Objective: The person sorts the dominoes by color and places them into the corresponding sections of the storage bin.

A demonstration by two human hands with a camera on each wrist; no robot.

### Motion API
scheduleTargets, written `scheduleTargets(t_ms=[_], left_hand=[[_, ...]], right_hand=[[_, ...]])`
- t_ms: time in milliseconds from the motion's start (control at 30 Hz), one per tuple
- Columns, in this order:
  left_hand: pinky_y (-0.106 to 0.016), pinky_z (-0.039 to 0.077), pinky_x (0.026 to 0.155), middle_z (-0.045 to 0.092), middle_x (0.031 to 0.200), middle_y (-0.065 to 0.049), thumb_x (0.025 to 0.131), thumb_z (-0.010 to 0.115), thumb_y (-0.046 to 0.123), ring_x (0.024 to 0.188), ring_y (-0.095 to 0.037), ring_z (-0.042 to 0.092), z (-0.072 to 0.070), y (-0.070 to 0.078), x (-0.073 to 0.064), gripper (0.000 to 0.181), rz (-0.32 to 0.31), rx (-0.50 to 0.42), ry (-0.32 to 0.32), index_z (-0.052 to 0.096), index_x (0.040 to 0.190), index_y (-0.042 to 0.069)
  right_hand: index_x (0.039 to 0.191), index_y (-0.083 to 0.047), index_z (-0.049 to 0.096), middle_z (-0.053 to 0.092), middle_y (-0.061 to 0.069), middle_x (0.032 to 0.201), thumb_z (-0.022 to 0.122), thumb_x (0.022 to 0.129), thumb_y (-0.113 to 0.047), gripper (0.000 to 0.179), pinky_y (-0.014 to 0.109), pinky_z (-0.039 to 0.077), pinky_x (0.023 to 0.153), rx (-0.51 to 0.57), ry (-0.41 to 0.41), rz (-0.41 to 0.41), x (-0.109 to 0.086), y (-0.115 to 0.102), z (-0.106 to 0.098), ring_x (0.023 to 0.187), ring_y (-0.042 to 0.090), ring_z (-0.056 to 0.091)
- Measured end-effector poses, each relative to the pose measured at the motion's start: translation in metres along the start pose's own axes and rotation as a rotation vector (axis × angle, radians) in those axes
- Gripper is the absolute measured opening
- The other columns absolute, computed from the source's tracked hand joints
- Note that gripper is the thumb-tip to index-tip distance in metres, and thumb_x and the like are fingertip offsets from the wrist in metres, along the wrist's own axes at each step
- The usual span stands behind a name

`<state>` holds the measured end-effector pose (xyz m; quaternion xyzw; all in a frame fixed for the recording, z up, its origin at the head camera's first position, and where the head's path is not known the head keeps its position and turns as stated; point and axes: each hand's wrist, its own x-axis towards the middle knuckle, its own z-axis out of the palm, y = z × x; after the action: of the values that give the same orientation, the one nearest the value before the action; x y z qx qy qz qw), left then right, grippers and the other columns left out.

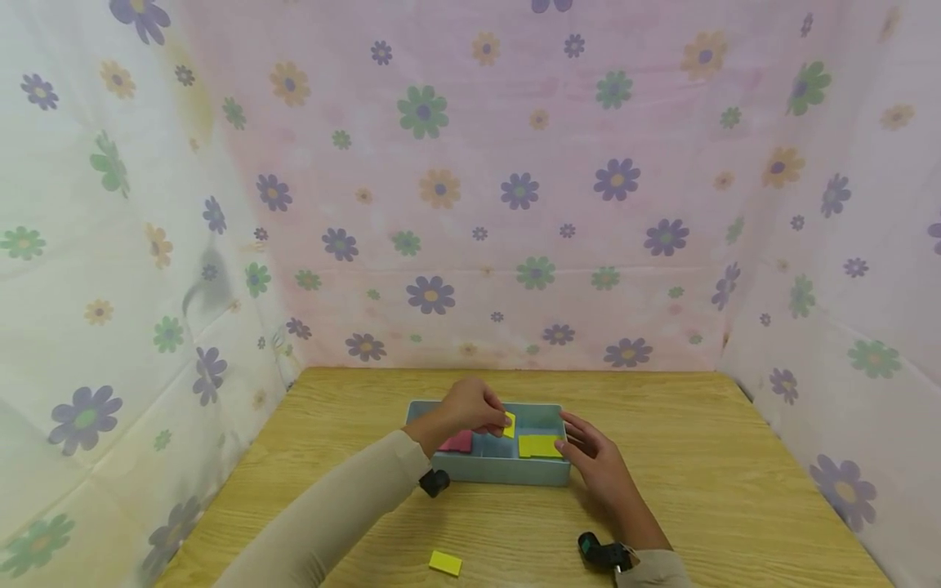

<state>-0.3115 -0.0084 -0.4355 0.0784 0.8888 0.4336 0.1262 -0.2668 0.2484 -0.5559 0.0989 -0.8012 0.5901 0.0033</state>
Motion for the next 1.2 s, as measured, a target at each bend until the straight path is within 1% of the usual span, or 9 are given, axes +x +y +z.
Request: scheduleTargets(t_ms=[233, 467, 733, 1000, 1200], left_hand=[[-0.043, 0.065, 0.076, 0.073, 0.062, -0.001, 0.085, 0.086, 0.014, 0.08, -0.028, 0.079, 0.0028, 0.0021, 0.0017, 0.012, -0.016, 0.019, 0.01, 0.079, 0.077, 0.009], [-0.044, 0.065, 0.075, 0.074, 0.062, -0.003, 0.085, 0.087, 0.013, 0.079, -0.029, 0.079, 0.0049, 0.0013, 0.0035, 0.014, -0.014, 0.017, 0.001, 0.08, 0.073, 0.008], [-0.043, 0.065, 0.075, 0.074, 0.063, -0.004, 0.085, 0.086, 0.012, 0.078, -0.029, 0.079, 0.0057, -0.0021, 0.0027, 0.012, -0.002, 0.014, -0.002, 0.081, 0.075, 0.008], [-0.042, 0.065, 0.074, 0.076, 0.066, -0.006, 0.085, 0.086, 0.011, 0.078, -0.03, 0.079, 0.0076, -0.0033, 0.0007, 0.01, 0.012, 0.006, -0.007, 0.081, 0.079, 0.005], [-0.043, 0.065, 0.073, 0.076, 0.066, -0.006, 0.085, 0.086, 0.012, 0.077, -0.029, 0.078, 0.0076, -0.0035, 0.0031, 0.012, 0.007, 0.043, 0.0, 0.082, 0.076, 0.006]], right_hand=[[0.158, -0.032, 0.042, 0.043, 0.018, 0.161, 0.063, 0.103, -0.043, 0.06, 0.04, 0.056, 0.104, 0.001, 0.0, 0.004, -0.0001, -0.0007, -0.0004, 0.144, 0.039, 0.047], [0.159, -0.031, 0.042, 0.043, 0.019, 0.161, 0.063, 0.104, -0.042, 0.06, 0.036, 0.056, 0.103, 0.008, -0.001, -0.005, 0.0002, -0.0007, -0.0014, 0.143, 0.039, 0.048], [0.158, -0.033, 0.043, 0.043, 0.017, 0.161, 0.064, 0.103, -0.043, 0.06, 0.04, 0.056, 0.104, 0.01, -0.001, 0.011, 0.0006, 0.0006, -0.0007, 0.144, 0.039, 0.048], [0.157, -0.031, 0.044, 0.045, 0.017, 0.159, 0.063, 0.103, -0.041, 0.059, 0.033, 0.056, 0.101, 0.017, 0.007, -0.007, 0.0015, 0.0012, -0.0005, 0.142, 0.039, 0.049], [0.157, -0.031, 0.044, 0.045, 0.018, 0.16, 0.064, 0.103, -0.041, 0.058, 0.034, 0.057, 0.102, 0.019, 0.006, -0.007, 0.0027, 0.003, -0.001, 0.142, 0.039, 0.05]])
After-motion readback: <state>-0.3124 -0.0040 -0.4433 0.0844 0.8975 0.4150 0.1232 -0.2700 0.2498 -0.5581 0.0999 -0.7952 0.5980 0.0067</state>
